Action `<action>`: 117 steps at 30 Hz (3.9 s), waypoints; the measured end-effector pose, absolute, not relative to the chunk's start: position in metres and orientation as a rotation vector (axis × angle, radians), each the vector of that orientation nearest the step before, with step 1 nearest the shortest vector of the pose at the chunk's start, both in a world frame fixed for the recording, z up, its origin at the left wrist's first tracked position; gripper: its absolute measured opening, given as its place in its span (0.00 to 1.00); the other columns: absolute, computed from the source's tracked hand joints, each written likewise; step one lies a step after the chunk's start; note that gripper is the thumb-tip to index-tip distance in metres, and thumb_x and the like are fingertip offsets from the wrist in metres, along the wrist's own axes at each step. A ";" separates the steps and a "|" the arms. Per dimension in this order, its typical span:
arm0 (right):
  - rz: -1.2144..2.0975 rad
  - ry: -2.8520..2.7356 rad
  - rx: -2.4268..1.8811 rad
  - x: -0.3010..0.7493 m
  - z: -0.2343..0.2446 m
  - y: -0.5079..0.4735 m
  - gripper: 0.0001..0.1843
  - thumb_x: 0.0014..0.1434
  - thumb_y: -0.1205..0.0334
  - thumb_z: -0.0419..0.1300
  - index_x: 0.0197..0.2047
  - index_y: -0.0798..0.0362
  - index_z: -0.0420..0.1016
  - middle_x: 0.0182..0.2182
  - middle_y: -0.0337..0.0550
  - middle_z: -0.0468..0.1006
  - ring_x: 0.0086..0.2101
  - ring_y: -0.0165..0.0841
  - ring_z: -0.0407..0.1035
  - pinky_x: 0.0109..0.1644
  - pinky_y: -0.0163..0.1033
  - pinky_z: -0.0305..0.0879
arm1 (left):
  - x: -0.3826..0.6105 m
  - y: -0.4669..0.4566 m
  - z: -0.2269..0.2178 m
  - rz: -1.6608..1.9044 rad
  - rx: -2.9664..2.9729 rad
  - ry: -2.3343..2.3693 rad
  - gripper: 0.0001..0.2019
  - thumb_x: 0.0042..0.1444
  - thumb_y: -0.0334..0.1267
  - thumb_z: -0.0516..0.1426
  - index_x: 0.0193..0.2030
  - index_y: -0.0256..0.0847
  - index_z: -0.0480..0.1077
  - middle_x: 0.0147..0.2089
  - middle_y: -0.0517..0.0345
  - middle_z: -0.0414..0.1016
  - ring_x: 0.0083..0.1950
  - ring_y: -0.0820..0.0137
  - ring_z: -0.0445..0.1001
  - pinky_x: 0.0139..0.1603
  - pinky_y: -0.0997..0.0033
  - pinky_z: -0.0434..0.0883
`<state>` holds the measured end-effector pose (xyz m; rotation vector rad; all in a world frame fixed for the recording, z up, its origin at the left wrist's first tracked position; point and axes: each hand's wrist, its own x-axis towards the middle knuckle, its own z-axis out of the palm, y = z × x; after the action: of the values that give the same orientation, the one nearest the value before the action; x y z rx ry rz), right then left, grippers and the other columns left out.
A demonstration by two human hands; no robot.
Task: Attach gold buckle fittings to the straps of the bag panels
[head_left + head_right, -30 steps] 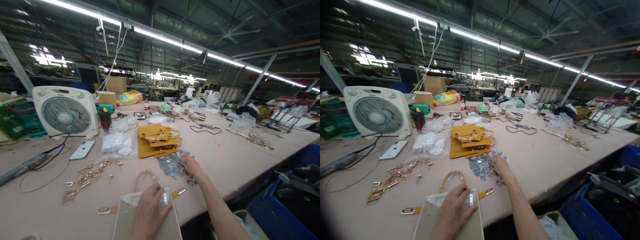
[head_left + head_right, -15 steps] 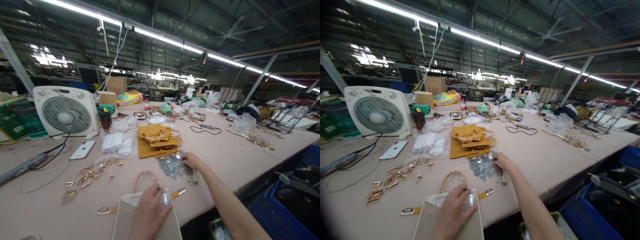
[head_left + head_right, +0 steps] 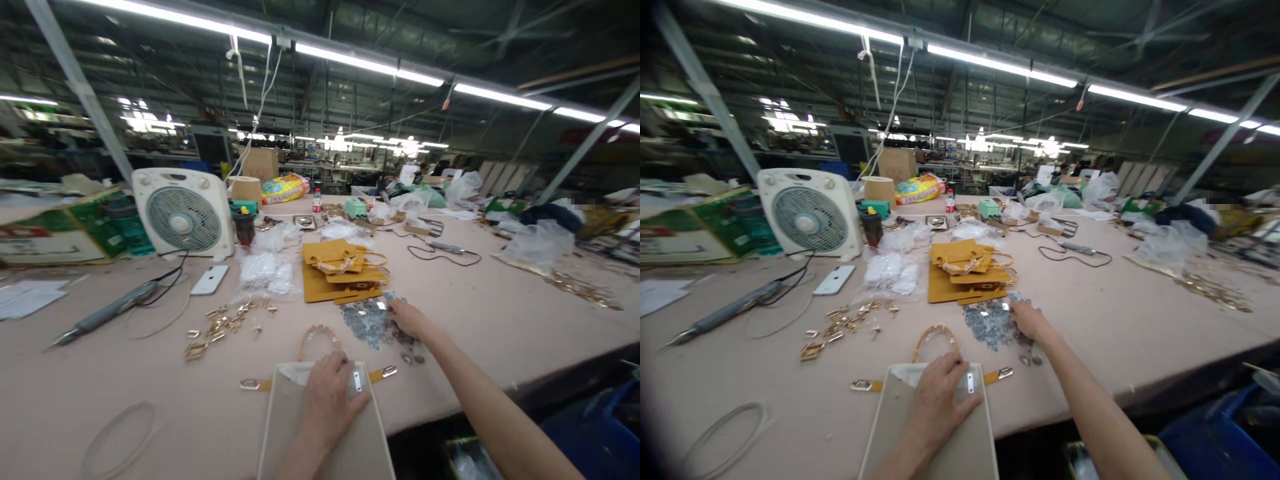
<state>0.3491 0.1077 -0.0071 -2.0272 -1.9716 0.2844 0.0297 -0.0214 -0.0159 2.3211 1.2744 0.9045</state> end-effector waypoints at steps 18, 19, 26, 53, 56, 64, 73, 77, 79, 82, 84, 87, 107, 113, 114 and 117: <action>0.574 -0.658 -1.069 0.241 0.001 0.039 0.24 0.46 0.50 0.78 0.43 0.51 0.80 0.31 0.35 0.75 0.28 0.28 0.67 0.33 0.36 0.67 | 0.020 -0.025 -0.018 1.030 2.282 1.137 0.22 0.53 0.45 0.68 0.54 0.43 0.74 0.55 0.48 0.76 0.55 0.54 0.74 0.58 0.50 0.72; 0.651 -0.649 -0.998 0.227 0.003 0.028 0.25 0.45 0.52 0.79 0.43 0.51 0.79 0.32 0.34 0.74 0.28 0.26 0.67 0.32 0.33 0.66 | 0.018 -0.025 -0.017 1.103 2.206 1.104 0.21 0.53 0.40 0.67 0.54 0.43 0.73 0.54 0.48 0.77 0.56 0.54 0.74 0.58 0.52 0.72; 0.812 -0.641 -0.949 0.150 -0.007 -0.035 0.18 0.56 0.50 0.73 0.45 0.51 0.78 0.30 0.34 0.72 0.25 0.24 0.64 0.28 0.30 0.62 | -0.013 -0.015 -0.009 1.561 1.280 1.058 0.10 0.63 0.39 0.56 0.48 0.39 0.74 0.46 0.50 0.79 0.45 0.65 0.77 0.50 0.64 0.75; 0.590 -1.157 -1.446 0.136 -0.033 -0.048 0.22 0.63 0.41 0.64 0.48 0.51 0.82 0.36 0.44 0.81 0.33 0.36 0.72 0.39 0.39 0.71 | -0.130 -0.021 -0.016 0.907 2.120 1.165 0.08 0.63 0.37 0.64 0.48 0.44 0.78 0.54 0.52 0.79 0.57 0.62 0.74 0.63 0.59 0.70; 0.554 -1.226 -1.430 0.135 -0.033 -0.048 0.21 0.64 0.42 0.62 0.47 0.51 0.82 0.40 0.46 0.83 0.39 0.40 0.75 0.45 0.42 0.73 | -0.128 -0.021 -0.016 0.908 2.113 1.166 0.05 0.65 0.36 0.63 0.46 0.43 0.78 0.52 0.53 0.79 0.55 0.62 0.74 0.62 0.59 0.70; 0.534 -1.296 -1.433 0.134 -0.035 -0.048 0.19 0.66 0.45 0.62 0.47 0.50 0.82 0.45 0.46 0.83 0.45 0.42 0.76 0.50 0.43 0.72 | -0.124 -0.019 -0.016 0.970 2.046 1.160 0.01 0.64 0.33 0.63 0.40 0.43 0.77 0.47 0.56 0.79 0.51 0.64 0.74 0.59 0.61 0.69; 0.594 -1.319 -1.430 0.120 -0.011 -0.050 0.21 0.63 0.44 0.65 0.49 0.51 0.83 0.43 0.47 0.85 0.42 0.42 0.78 0.49 0.44 0.75 | -0.125 -0.024 -0.019 1.000 2.051 1.210 0.23 0.49 0.44 0.74 0.51 0.44 0.77 0.55 0.52 0.77 0.58 0.59 0.73 0.62 0.58 0.71; 0.826 -1.594 -1.355 0.096 0.010 -0.034 0.16 0.65 0.46 0.63 0.42 0.49 0.84 0.40 0.45 0.85 0.41 0.41 0.78 0.49 0.43 0.74 | -0.126 -0.023 -0.024 1.007 2.083 1.235 0.33 0.45 0.52 0.75 0.57 0.45 0.75 0.59 0.49 0.75 0.61 0.56 0.72 0.64 0.55 0.71; 0.843 -1.733 -1.299 0.084 0.011 -0.024 0.14 0.65 0.48 0.63 0.38 0.48 0.84 0.46 0.46 0.84 0.48 0.43 0.77 0.57 0.47 0.71 | -0.124 -0.023 -0.027 1.014 2.095 1.250 0.33 0.46 0.54 0.75 0.57 0.44 0.76 0.58 0.49 0.76 0.61 0.55 0.72 0.64 0.54 0.71; 0.789 -1.805 -1.281 0.072 0.001 -0.015 0.12 0.63 0.51 0.64 0.34 0.47 0.85 0.55 0.49 0.80 0.56 0.46 0.72 0.64 0.53 0.65 | -0.123 -0.022 -0.029 1.027 2.108 1.251 0.32 0.47 0.54 0.74 0.55 0.43 0.76 0.56 0.49 0.78 0.59 0.55 0.74 0.62 0.54 0.72; 0.750 -1.847 -1.297 0.068 -0.006 -0.013 0.11 0.64 0.53 0.63 0.34 0.47 0.85 0.56 0.50 0.78 0.57 0.46 0.71 0.65 0.56 0.63 | -0.123 -0.022 -0.029 1.041 2.112 1.252 0.30 0.48 0.54 0.74 0.54 0.42 0.76 0.55 0.49 0.78 0.57 0.56 0.75 0.61 0.55 0.72; 0.682 -1.913 -1.326 0.065 -0.010 -0.014 0.12 0.65 0.55 0.63 0.33 0.47 0.85 0.56 0.50 0.78 0.59 0.46 0.69 0.67 0.57 0.60 | -0.122 -0.022 -0.028 1.067 2.113 1.247 0.28 0.49 0.52 0.74 0.53 0.42 0.76 0.54 0.50 0.79 0.56 0.58 0.75 0.60 0.56 0.72; 0.412 -1.964 -1.254 0.057 -0.023 -0.022 0.08 0.65 0.63 0.63 0.45 0.46 0.83 0.50 0.48 0.81 0.55 0.46 0.71 0.64 0.58 0.66 | -0.122 -0.022 -0.025 1.035 2.143 1.251 0.24 0.51 0.38 0.72 0.55 0.45 0.75 0.54 0.52 0.78 0.56 0.57 0.75 0.60 0.55 0.74; 0.410 -1.514 -1.234 0.096 -0.008 -0.026 0.14 0.70 0.56 0.60 0.56 0.47 0.78 0.57 0.49 0.78 0.58 0.43 0.71 0.64 0.52 0.68 | -0.125 -0.020 -0.029 1.008 2.213 1.314 0.27 0.50 0.47 0.73 0.56 0.47 0.74 0.57 0.50 0.79 0.58 0.53 0.76 0.60 0.49 0.76; 0.344 -1.417 -1.268 0.113 -0.007 -0.022 0.15 0.71 0.55 0.59 0.56 0.48 0.78 0.57 0.49 0.78 0.57 0.42 0.71 0.62 0.51 0.69 | -0.126 -0.018 -0.032 1.000 2.232 1.318 0.27 0.51 0.48 0.73 0.56 0.47 0.75 0.57 0.50 0.79 0.59 0.53 0.76 0.60 0.48 0.76; 0.082 -1.204 -1.418 0.181 -0.007 -0.006 0.19 0.71 0.51 0.57 0.58 0.52 0.76 0.56 0.52 0.76 0.56 0.42 0.70 0.60 0.51 0.70 | -0.127 -0.014 -0.038 0.959 2.276 1.326 0.26 0.55 0.50 0.70 0.58 0.48 0.74 0.59 0.51 0.78 0.61 0.53 0.76 0.62 0.47 0.76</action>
<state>0.1811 -0.0064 -0.0074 -1.4181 -1.2039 0.0817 -0.1274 -0.0137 -0.0385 2.2758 1.3260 0.9590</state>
